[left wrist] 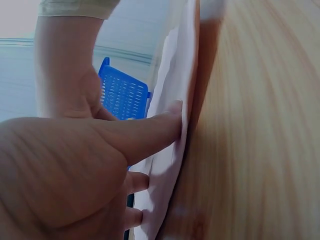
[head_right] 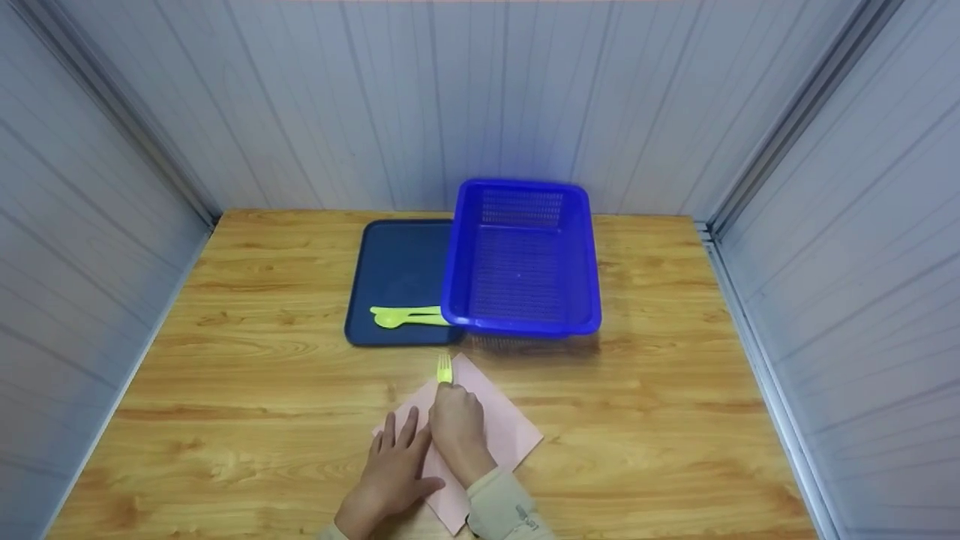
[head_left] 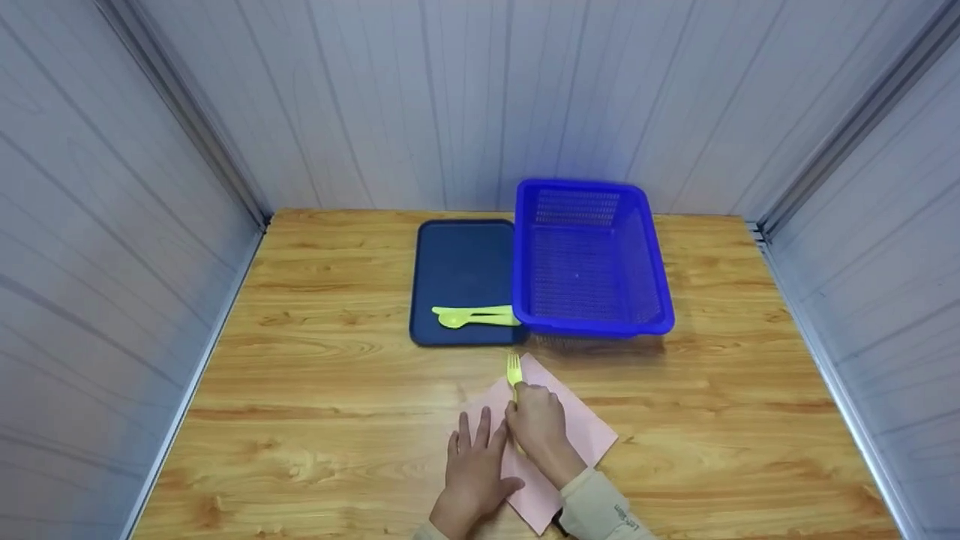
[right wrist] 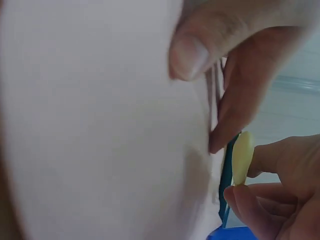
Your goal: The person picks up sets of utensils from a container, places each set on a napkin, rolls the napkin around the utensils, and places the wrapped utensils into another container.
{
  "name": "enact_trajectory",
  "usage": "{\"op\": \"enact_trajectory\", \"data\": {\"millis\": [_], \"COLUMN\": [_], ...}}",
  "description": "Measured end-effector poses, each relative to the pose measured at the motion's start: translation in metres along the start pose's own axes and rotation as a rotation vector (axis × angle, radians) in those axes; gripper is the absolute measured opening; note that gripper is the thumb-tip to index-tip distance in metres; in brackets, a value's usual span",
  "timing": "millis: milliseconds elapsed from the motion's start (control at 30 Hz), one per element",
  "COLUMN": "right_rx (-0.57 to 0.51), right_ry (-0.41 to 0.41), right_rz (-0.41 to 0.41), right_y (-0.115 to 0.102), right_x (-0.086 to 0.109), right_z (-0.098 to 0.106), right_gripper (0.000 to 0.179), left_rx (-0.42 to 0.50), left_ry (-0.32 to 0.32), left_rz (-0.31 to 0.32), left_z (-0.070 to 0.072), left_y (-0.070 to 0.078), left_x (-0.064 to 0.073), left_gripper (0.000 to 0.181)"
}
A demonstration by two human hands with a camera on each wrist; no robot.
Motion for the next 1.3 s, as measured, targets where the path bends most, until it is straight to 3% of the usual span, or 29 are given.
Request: {"op": "enact_trajectory", "data": {"millis": [367, 767, 1300], "right_rx": [0.041, 0.055, 0.046], "right_ry": [0.007, 0.027, -0.027], "right_rz": [-0.019, 0.04, 0.019], "right_y": [0.003, -0.005, -0.004], "right_x": [0.003, 0.014, 0.017], "right_z": [-0.013, -0.013, -0.01], "right_gripper": [0.013, 0.014, 0.023], "left_rx": [0.011, 0.029, 0.036], "left_ry": [0.045, 0.02, 0.014], "left_rz": [-0.009, -0.011, -0.011], "left_z": [0.006, 0.002, 0.001], "left_y": [0.003, 0.0, -0.001], "left_x": [0.0, 0.001, 0.0], "left_gripper": [0.099, 0.101, 0.102]}}
Point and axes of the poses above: each hand's wrist, its own x-axis away from the middle knuckle, its own z-axis out of the back of the hand, y = z × x, the point moved 9 cm from there along -x, towards the middle knuckle, and after that the axes turned 4 degrees about z, right-handed, at the moved point
